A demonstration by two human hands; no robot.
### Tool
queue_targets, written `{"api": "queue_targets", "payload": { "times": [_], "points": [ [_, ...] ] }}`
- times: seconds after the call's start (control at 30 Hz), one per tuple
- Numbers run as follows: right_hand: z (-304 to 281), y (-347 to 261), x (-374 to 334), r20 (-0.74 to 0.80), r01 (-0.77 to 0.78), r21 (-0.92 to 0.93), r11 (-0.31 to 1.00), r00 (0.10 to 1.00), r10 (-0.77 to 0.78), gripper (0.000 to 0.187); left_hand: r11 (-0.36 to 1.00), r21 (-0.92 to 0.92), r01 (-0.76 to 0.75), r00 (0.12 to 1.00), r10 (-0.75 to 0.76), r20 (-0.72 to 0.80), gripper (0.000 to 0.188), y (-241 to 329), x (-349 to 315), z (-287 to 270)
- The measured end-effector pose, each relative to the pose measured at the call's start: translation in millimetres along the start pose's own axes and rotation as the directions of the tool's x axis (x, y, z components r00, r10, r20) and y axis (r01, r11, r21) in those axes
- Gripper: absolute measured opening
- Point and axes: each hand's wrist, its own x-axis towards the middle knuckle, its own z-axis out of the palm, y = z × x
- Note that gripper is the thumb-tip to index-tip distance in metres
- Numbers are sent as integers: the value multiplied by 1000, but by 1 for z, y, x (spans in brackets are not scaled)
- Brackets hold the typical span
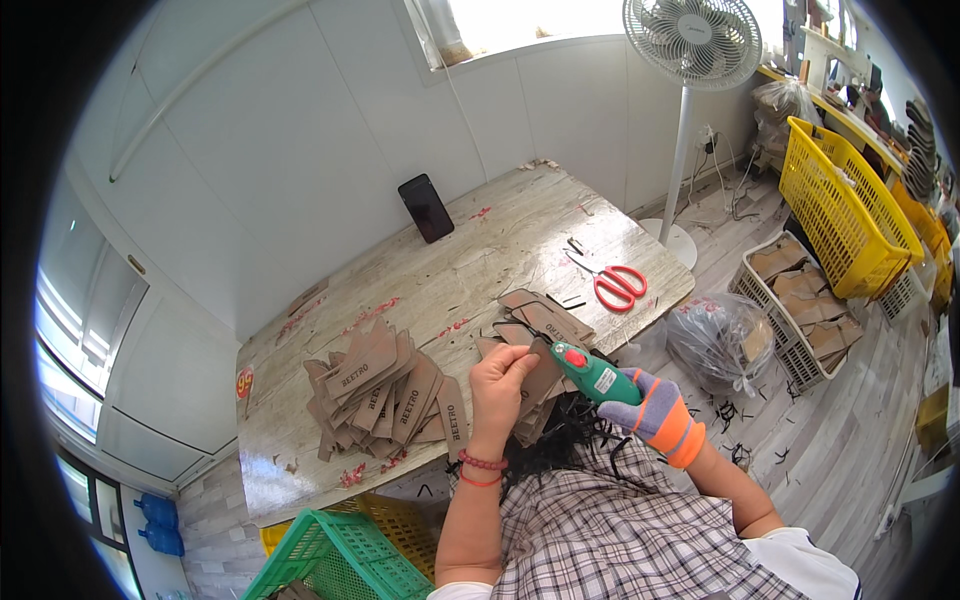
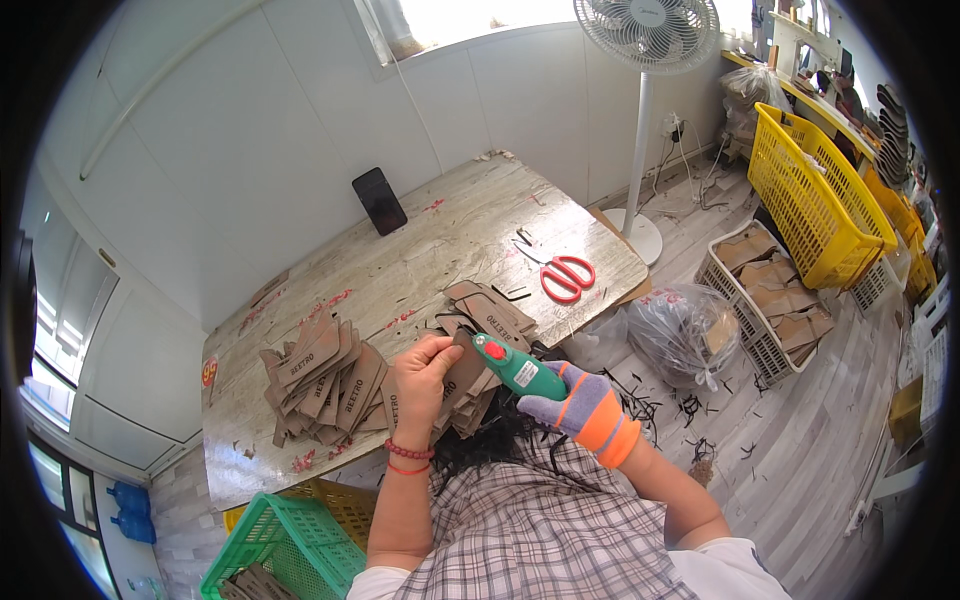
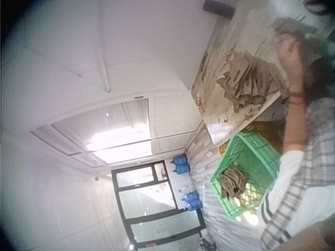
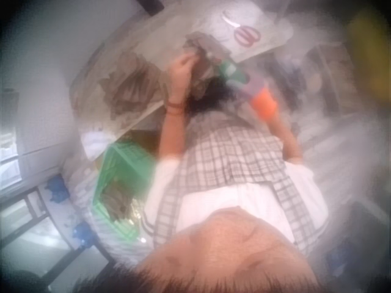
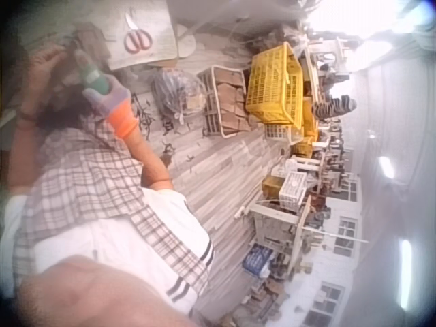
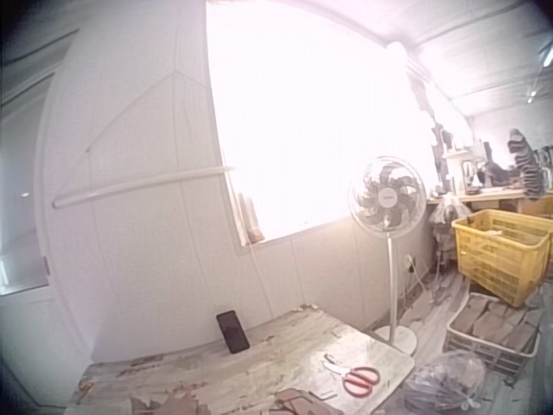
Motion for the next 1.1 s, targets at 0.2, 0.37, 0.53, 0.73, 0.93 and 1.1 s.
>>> {"api": "queue_targets", "payload": {
  "times": [0.2, 0.37, 0.53, 0.73, 0.93, 1.1],
  "points": [
    [-1, 3, 2, -39, -19, 77, 997, 999, 22, 52, 968, 221, -121, 992, 128, -16, 9, 8, 10, 1],
    [-2, 4, -3, -78, -11, 75, 997, 997, 17, 50, 999, -34, -21, 864, 1, -504, 9, 4, 34, -19],
    [1, 9, -5, -61, -39, 13, 999, 997, 40, 48, 432, -901, 30, 870, -455, -189, 3, -15, 15, -21],
    [8, 24, -3, -67, -11, -29, 1000, 998, 9, 53, 444, -866, 230, 881, -473, -8, 7, -21, -2, 5],
    [5, 8, -6, -42, -80, -34, 996, 996, 78, 52, 674, -724, 147, 940, -323, -110, 9, -9, -3, 12],
    [5, 5, -6, -34, -74, 15, 997, 997, 74, 50, 741, -659, 131, 951, -281, -128, 10, -10, -3, 15]
  ]
}}
